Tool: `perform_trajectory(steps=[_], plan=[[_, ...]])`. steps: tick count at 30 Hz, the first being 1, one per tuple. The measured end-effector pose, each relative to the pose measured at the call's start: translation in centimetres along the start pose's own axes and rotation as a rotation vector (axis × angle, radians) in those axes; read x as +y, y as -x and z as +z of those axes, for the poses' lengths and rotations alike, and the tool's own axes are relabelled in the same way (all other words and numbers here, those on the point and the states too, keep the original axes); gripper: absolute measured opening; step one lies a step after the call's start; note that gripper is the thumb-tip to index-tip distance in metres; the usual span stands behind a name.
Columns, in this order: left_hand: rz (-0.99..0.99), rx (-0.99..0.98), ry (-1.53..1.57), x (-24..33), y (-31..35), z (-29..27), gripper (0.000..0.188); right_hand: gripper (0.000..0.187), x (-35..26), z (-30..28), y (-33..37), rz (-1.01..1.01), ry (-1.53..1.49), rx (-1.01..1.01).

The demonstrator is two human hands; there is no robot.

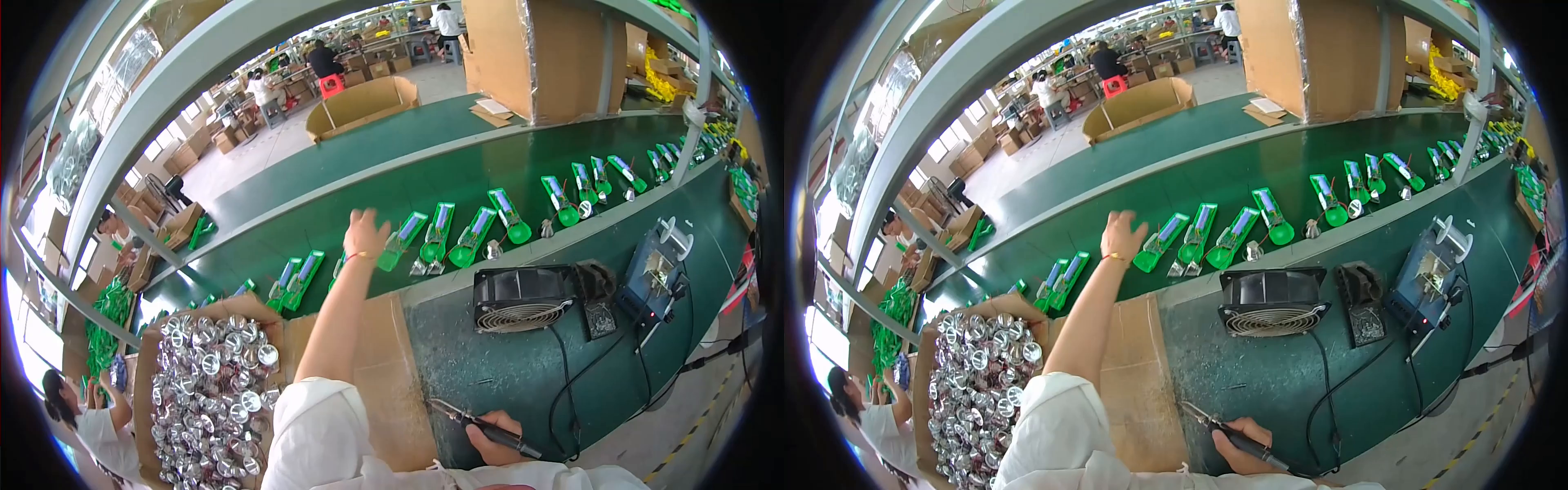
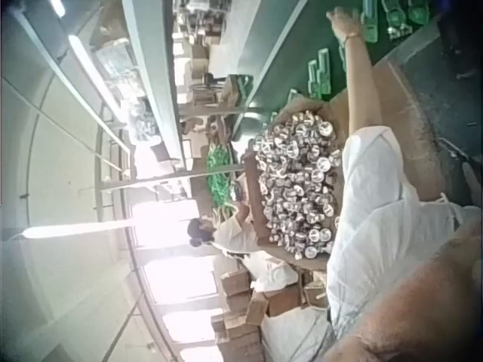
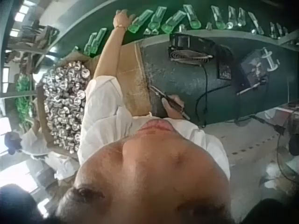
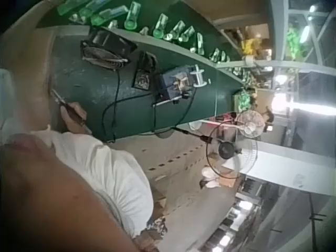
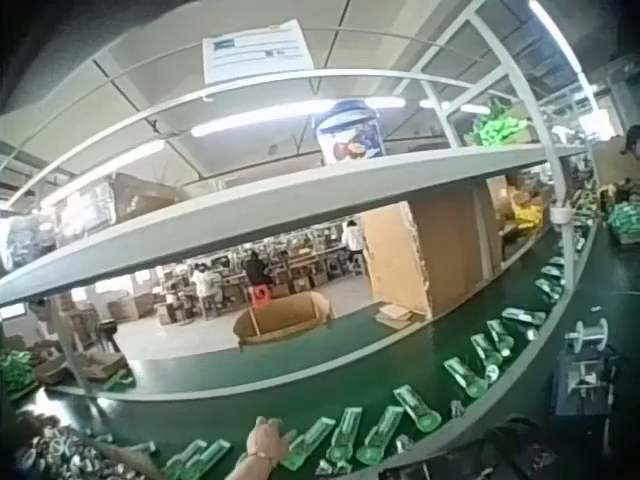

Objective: Soldering wires to LED components and assembling them into plastic housings on a production line.

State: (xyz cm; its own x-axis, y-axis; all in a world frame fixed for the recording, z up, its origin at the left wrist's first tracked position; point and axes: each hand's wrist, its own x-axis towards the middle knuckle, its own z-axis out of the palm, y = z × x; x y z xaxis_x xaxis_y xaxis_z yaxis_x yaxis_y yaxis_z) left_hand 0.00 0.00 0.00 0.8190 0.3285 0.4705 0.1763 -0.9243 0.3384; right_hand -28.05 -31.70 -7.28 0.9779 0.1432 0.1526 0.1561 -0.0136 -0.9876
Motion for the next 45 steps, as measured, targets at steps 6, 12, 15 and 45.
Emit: perform_trajectory(steps=[6,12,15,45], plan=[[0.086,-0.312,-0.041,-2.2,4.5,1.4,0.016,0.018,-1.3,-1.2,-0.2,0.065,0.004,-0.02],[0.061,-0.45,-0.036,-2.7,16.2,-9.3,0.017,0.015,-0.4,-1.3,-0.1,0.124,0.03,-0.004],[0.069,-0.652,-0.089,-3.2,23.0,-14.9,0.021,0.015,-0.3,-1.0,-0.2,0.18,-0.026,0.027],[-0.106,-0.656,-0.373,-13.4,24.8,-27.7,0.045,0.012,-1.6,0.1,0.0,0.063,-0.011,0.018]])
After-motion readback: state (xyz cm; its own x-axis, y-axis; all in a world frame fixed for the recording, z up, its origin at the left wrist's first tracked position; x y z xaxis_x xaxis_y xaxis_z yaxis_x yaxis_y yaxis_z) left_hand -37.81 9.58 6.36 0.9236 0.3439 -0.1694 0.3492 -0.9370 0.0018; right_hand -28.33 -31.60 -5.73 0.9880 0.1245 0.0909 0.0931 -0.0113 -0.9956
